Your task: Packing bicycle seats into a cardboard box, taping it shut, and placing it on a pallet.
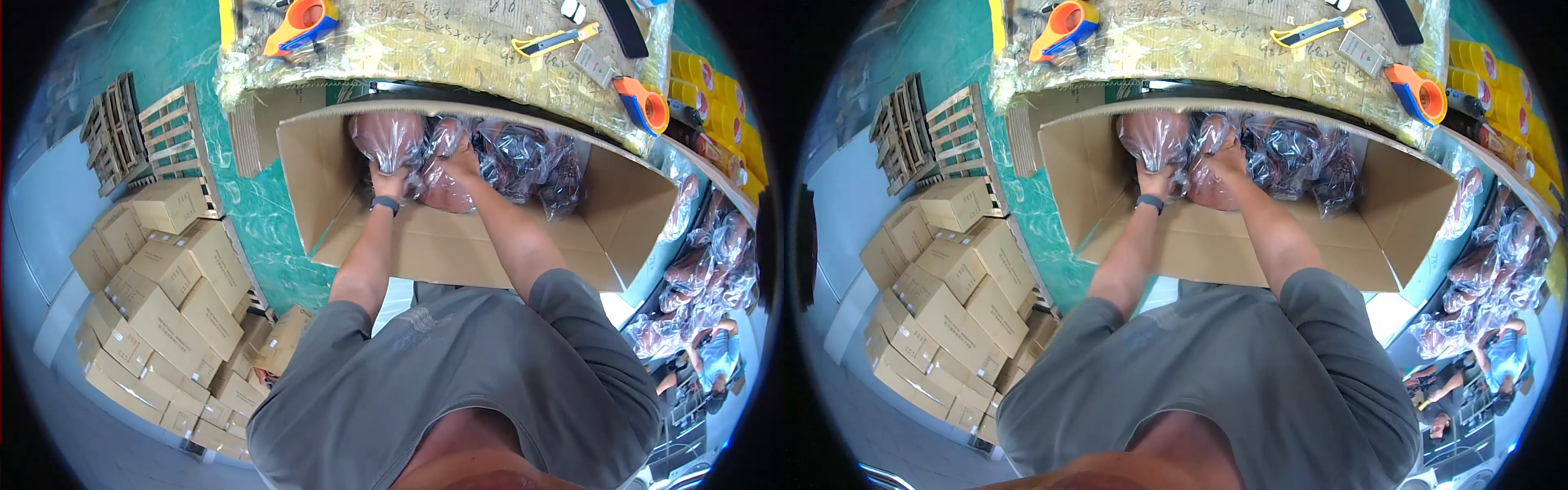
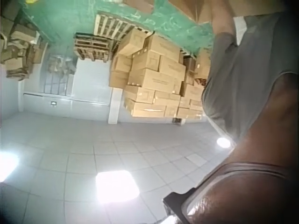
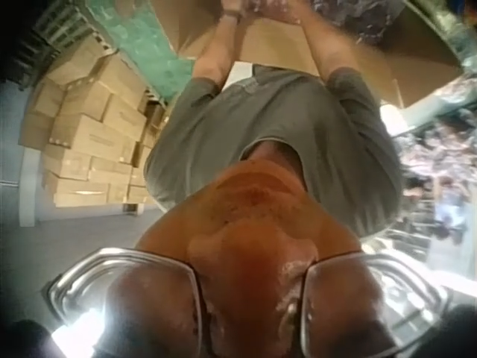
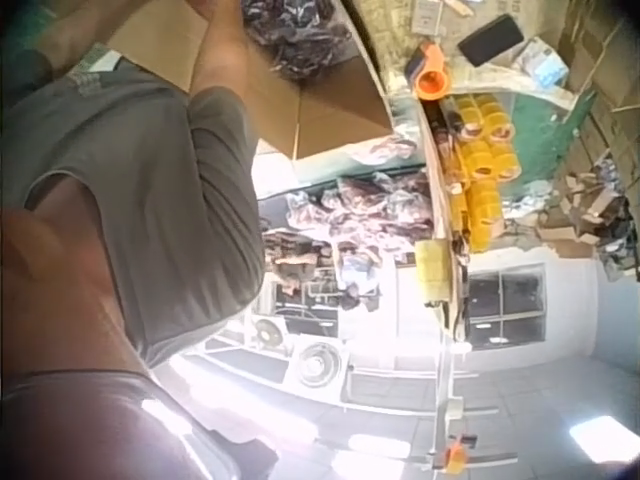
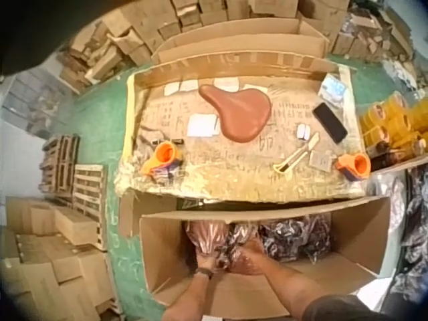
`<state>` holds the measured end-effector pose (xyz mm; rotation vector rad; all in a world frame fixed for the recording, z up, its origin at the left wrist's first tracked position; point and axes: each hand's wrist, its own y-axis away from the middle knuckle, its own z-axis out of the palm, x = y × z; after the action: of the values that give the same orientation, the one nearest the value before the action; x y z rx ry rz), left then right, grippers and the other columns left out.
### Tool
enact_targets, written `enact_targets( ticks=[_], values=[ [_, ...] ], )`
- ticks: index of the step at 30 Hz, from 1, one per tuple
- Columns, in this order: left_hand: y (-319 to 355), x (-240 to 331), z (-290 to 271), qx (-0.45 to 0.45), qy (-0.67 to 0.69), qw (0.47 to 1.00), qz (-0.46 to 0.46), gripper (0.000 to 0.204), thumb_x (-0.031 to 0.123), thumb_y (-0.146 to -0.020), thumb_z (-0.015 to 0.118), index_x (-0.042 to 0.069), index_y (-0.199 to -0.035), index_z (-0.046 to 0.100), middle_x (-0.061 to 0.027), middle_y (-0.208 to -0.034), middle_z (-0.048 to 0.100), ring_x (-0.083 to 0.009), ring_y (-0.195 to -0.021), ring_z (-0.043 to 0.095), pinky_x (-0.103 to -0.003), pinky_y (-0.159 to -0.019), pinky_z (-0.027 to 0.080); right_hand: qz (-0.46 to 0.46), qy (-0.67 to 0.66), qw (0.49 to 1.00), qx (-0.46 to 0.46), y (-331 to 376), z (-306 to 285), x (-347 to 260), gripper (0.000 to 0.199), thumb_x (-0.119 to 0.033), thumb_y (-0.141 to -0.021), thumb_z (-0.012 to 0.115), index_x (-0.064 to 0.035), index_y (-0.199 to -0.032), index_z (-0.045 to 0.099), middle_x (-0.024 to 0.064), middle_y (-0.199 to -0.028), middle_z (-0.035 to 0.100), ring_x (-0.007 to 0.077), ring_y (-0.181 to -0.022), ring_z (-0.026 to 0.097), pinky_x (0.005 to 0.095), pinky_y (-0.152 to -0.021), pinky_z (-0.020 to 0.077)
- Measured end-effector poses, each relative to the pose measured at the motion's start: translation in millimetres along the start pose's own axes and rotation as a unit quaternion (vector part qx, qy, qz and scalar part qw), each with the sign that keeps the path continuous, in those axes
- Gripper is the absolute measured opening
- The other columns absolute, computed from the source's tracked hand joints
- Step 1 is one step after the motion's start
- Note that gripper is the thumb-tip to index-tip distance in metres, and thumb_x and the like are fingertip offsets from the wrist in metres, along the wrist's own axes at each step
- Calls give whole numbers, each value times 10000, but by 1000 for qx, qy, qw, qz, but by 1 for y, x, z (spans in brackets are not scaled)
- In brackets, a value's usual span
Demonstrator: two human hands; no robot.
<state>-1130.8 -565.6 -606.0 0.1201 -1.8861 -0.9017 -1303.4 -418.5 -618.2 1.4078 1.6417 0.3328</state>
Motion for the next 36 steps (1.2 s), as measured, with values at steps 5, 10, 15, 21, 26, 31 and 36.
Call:
enact_targets(
  ticks=[5,10,15,21,26,31,36],
  values=[
    [-30,-23,-26,-56,-10,998,32,801,-36,-752,844,1,-1476,504,-148,-1298,740,-292,-1143,725,-417,-1027,577,5,44,998,-50,4,-3,-21,1313,-520,-795,897,-9,-1709,105,340,-1556,520,506,-1421,552,487,-1203,475],
    [-45,-57,-21,36,-145,976,161,891,47,-710,902,-18,-1495,487,-203,-1352,707,-359,-1221,691,-425,-1118,521,-72,46,993,-79,8,24,-38,1155,-412,-914,777,29,-1724,82,369,-1583,502,490,-1409,577,483,-1215,464],
    [-60,-51,1,109,-200,962,149,924,63,-705,927,-38,-1508,481,-182,-1370,689,-323,-1235,663,-456,-1123,508,-81,-99,990,-61,-35,19,4,947,-427,-961,716,48,-1674,312,378,-1592,502,471,-1460,550,442,-1239,437],
    [-59,-35,-9,76,-546,828,105,1349,445,-527,1091,-69,-1584,430,-220,-1586,566,-330,-1436,568,-456,-1262,447,-170,86,964,-183,35,-81,-48,734,-428,-874,770,24,-1442,659,270,-1441,679,424,-1319,675,483,-1117,539],
    [-12,40,-15,-51,-566,821,-46,1584,719,-524,1007,-91,-1668,266,-368,-1627,447,-484,-1537,438,-506,-1288,393,-162,-95,866,464,172,-370,49,198,-101,-880,766,-56,-1072,743,186,-1072,734,425,-1072,686,534,-956,560],
    [158,165,124,-56,-482,729,483,909,225,-881,882,-66,-1615,431,-286,-1560,561,-430,-1406,580,-528,-1139,505,88,-10,793,603,140,-532,293,971,-345,-813,906,2,-1582,424,292,-1405,627,460,-1318,600,501,-1150,489],
    [432,229,377,-521,-265,749,311,543,17,-1034,712,-35,-1547,544,-170,-1336,725,-218,-1137,732,-339,-975,589,194,-191,881,387,87,-593,386,1059,-460,-769,900,-2,-1586,405,279,-1366,695,464,-1207,711,534,-1057,571]
  ],
)
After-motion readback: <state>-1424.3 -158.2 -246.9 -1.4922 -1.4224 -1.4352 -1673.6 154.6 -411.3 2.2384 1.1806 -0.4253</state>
